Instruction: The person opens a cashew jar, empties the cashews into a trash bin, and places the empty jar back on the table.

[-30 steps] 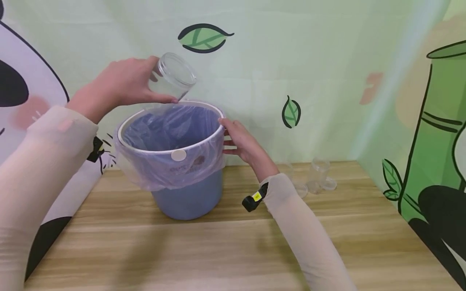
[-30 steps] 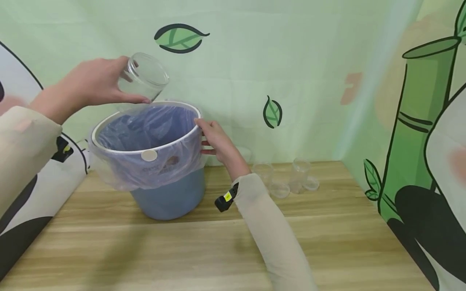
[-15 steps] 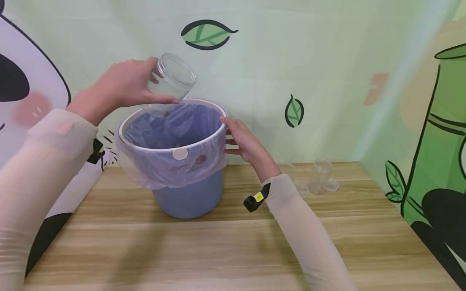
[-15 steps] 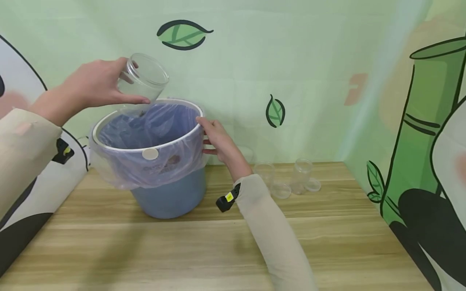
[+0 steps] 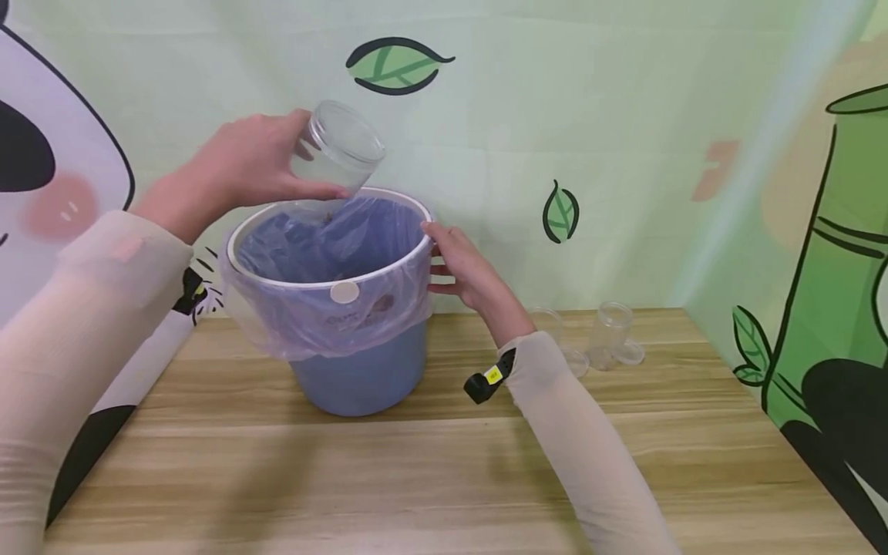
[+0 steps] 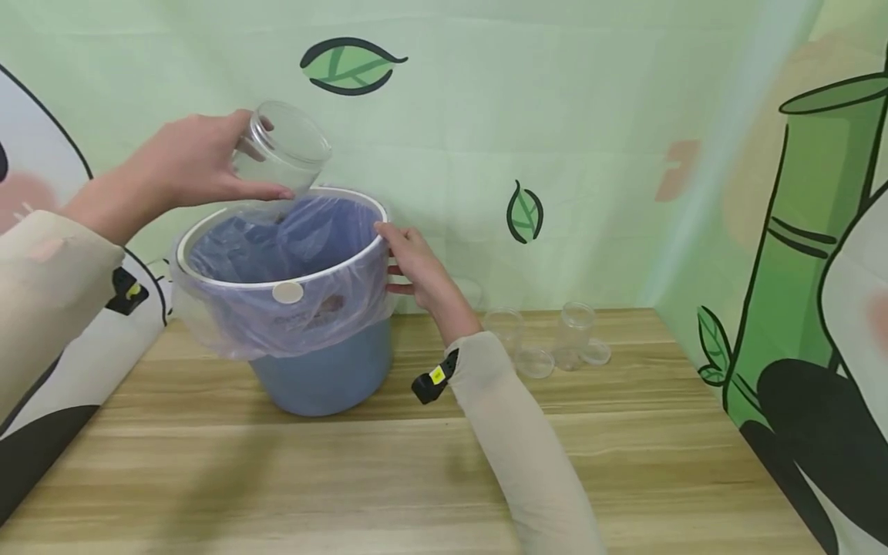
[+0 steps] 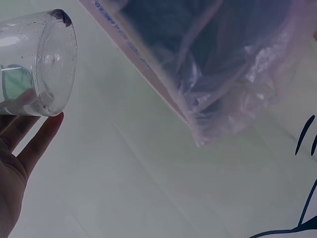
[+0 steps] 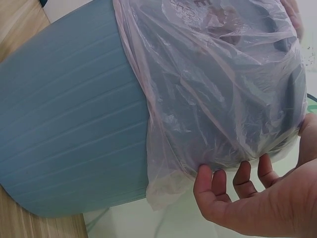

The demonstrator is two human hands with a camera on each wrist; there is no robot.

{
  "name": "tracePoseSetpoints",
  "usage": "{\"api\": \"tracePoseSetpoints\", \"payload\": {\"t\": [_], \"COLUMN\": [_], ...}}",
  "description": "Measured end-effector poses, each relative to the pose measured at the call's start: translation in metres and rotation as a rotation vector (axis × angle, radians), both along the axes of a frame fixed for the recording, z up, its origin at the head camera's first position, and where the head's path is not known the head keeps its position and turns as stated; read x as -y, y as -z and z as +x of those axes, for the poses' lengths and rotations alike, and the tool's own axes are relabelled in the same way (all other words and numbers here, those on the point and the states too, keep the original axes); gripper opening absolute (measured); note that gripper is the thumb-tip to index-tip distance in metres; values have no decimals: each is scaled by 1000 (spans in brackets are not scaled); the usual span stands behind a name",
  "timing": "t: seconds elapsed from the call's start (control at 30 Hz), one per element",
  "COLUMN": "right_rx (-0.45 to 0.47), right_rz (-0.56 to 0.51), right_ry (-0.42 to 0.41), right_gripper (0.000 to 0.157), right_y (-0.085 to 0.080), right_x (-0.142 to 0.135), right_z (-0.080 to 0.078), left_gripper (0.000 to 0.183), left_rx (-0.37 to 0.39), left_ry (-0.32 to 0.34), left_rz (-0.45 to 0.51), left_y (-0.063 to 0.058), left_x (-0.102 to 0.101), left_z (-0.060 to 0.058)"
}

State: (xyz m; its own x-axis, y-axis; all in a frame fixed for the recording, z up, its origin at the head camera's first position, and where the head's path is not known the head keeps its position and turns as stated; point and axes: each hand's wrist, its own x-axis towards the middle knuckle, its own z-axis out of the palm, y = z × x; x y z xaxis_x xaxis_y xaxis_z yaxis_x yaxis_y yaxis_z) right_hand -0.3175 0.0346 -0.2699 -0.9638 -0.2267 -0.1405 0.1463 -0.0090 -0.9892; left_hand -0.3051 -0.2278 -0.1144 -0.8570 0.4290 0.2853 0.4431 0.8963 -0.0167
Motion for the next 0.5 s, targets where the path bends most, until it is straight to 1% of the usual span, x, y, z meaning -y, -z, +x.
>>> {"api": "tracePoseSetpoints", "payload": {"t": [0.13, 0.27, 0.5], "right_rx": [-1, 5, 10], "right_rz": [4, 3, -1], "right_ry": [-2, 0, -4], "right_gripper": [42, 41, 39], "right_y": [-1, -1, -2], "right_x": [-1, -1, -1], "right_z": [-1, -1, -2], "left_gripper": [94, 91, 92], "left_rx": [5, -2, -18], "left_ry": [14, 44, 75], "left_rz": [-24, -45, -29], "left_y": [2, 3, 1], "left_x": [-8, -16, -27], "left_z": [3, 6, 12]}}
